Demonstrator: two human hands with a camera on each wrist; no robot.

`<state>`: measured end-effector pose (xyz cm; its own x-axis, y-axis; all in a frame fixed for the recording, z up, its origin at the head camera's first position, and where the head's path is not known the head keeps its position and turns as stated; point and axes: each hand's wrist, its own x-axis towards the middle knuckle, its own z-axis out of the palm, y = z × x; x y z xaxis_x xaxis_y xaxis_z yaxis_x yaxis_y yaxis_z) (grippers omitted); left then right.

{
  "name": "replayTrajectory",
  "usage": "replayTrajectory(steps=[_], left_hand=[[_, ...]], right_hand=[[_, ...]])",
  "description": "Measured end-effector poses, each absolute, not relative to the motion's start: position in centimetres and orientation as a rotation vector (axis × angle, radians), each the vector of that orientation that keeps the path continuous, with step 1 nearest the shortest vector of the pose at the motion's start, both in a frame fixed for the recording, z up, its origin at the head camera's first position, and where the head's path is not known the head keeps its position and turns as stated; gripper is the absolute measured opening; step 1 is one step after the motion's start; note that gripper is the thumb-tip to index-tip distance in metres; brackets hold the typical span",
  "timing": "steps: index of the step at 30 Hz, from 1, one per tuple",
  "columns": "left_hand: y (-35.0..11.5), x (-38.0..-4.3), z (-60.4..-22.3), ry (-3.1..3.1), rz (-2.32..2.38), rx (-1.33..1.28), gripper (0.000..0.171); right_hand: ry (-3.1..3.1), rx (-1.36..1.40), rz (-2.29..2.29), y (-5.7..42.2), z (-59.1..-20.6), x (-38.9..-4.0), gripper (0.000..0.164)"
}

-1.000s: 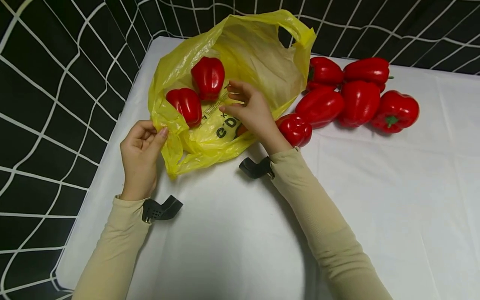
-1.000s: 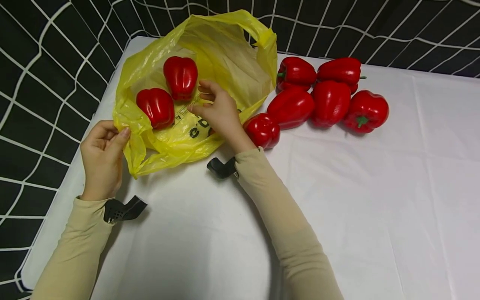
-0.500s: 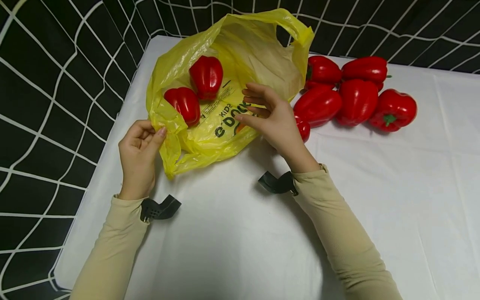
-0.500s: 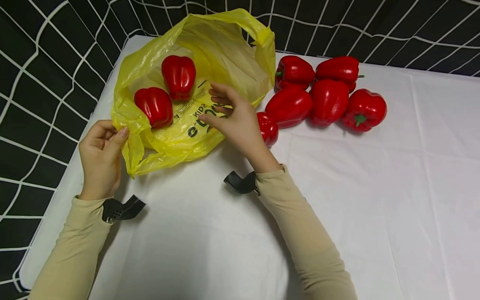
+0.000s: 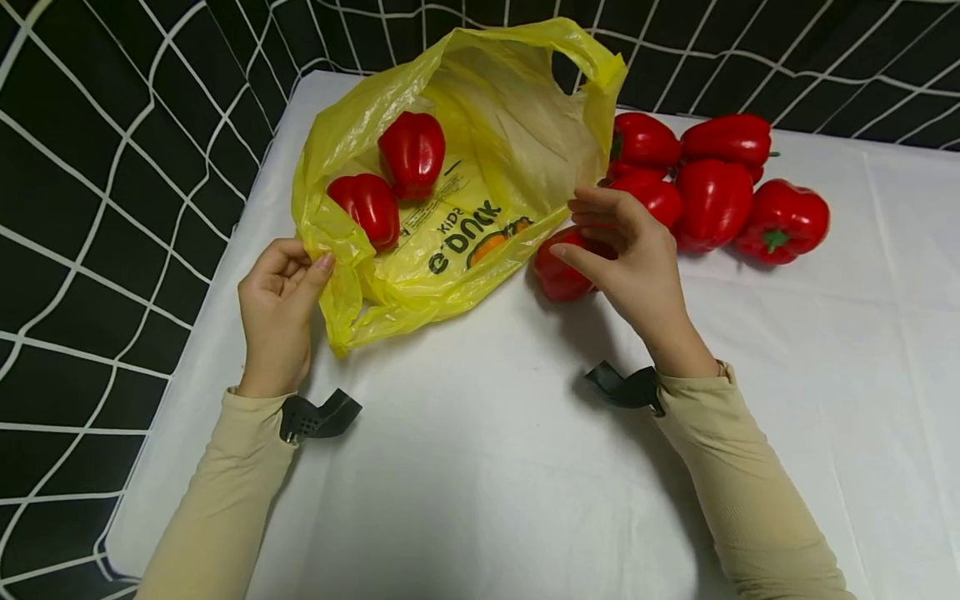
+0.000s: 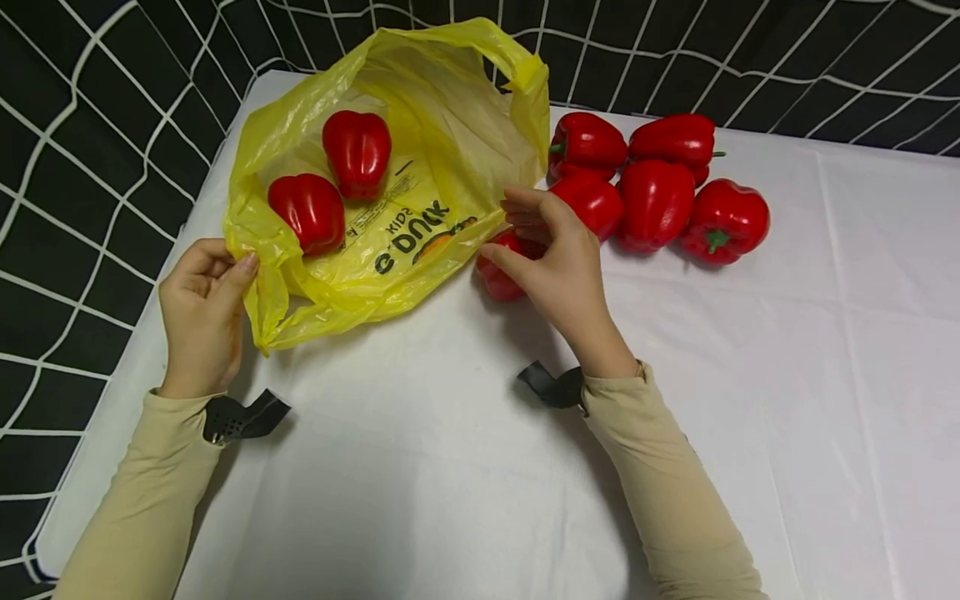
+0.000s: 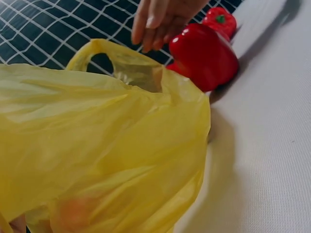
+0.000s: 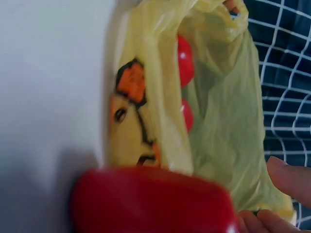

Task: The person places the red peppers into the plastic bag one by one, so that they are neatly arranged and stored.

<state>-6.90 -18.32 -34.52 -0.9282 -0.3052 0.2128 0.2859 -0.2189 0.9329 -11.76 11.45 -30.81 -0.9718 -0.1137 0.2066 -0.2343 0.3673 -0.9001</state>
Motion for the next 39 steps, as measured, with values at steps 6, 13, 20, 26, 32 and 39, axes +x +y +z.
replayTrajectory(steps=[6,13,20,26,32,39], left_hand=[[-18.2,-7.0,-34.7,-1.675,-2.195,0.025,0.008],[-18.2,-6.9,-34.8,-1.679,-2.2,0.035,0.01],[-18.2,-6.8,-34.6,-1.668,-2.202,0.029,0.015],[-18.1,-6.8,-34.7,-1.657,-2.215,0.025,0.014],[-18.2,-6.8,-34.7,-1.666,-2.211,0.032,0.009],[-18.2,-6.8,-34.7,-1.687,-2.196,0.051,0.011]], right_hand=[[-2.552,0.225,1.542,13.5,-31.3,-11.5,0.045],[-2.703,0.145,1.5,14.4,-32.1,-11.8,0.053],[-2.9,0.094,1.465,15.0,-31.8,-11.9,0.056],[-2.964,0.176,1.454,15.4,-31.5,-12.1,0.056],[-2.978,0.29,1.457,15.5,-31.6,-12.2,0.053],[-3.048,0.353,1.346,15.6,-32.2,-12.3,0.072]])
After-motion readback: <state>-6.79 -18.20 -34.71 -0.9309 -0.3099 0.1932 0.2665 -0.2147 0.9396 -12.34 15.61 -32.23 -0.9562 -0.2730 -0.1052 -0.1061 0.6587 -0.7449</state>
